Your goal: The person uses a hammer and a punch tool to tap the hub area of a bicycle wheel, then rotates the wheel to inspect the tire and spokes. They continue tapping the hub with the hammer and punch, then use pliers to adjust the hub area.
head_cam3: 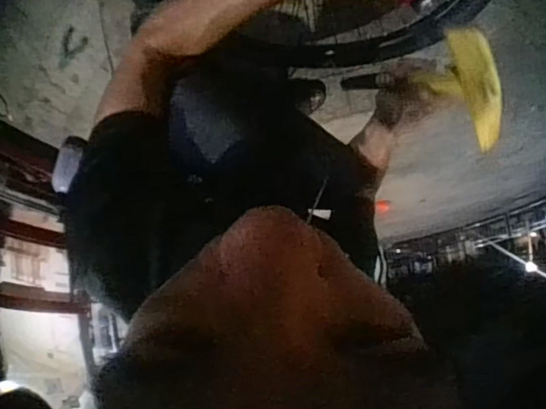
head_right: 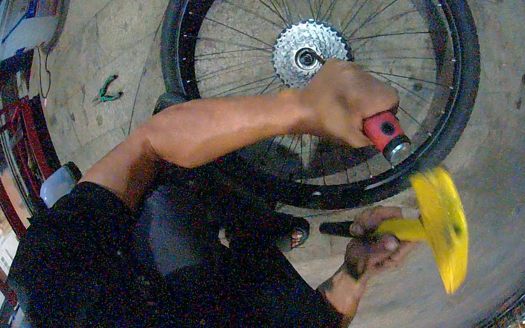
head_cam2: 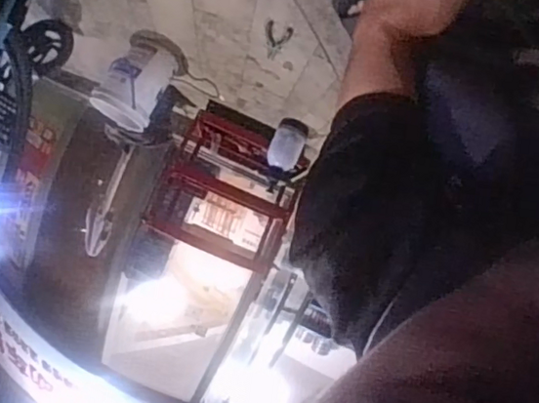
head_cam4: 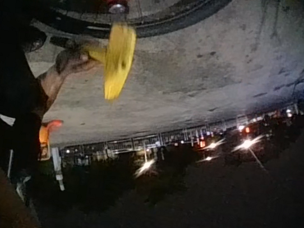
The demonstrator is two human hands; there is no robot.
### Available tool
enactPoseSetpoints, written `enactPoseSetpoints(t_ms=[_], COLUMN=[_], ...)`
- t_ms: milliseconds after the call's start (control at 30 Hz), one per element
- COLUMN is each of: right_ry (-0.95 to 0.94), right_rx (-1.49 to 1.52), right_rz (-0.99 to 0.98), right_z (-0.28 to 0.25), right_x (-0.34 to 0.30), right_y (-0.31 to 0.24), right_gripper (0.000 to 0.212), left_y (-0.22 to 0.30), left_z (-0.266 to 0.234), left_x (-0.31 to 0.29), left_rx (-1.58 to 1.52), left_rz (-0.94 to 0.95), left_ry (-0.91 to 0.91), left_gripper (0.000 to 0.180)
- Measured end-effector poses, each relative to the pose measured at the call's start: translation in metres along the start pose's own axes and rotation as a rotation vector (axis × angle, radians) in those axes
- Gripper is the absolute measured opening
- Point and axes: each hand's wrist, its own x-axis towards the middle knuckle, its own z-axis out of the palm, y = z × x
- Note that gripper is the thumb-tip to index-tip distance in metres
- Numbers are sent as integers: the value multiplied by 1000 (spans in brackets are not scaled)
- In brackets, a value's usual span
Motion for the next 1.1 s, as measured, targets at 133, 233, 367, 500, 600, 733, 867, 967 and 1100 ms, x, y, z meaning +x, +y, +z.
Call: enactPoseSetpoints(t_ms=[133,233,367,500,600,733,867,967,1100], right_ry=[11,5,-21,-44,-42,-116,-117,-150,-86], right_rx=[-116,-84,-76,-190,-174,-145,4,-112,-41], right_rz=[74,34,77,54,75,92,58,124,125], right_z=[9,9,-1,9,-3,3,3,7,2], right_x=[2,3,12,15,18,25,30,34,36], right_y=[-10,-9,-8,-18,-16,-20,-17,-22,-20], right_gripper=[65,67,70,64,64,68,65,62,62], left_y=[1,2,1,5,6,6,5,6,2], left_z=[2,1,1,0,-2,1,0,-3,3], left_x=[0,1,2,5,5,6,11,8,10], left_rx=[32,34,31,45,43,53,23,56,26], left_rz=[-31,-51,-74,-93,-105,-108,-50,-122,-49], left_ry=[15,18,20,53,49,91,140,115,217], left_gripper=[34,33,32,33,33,33,33,32,32])
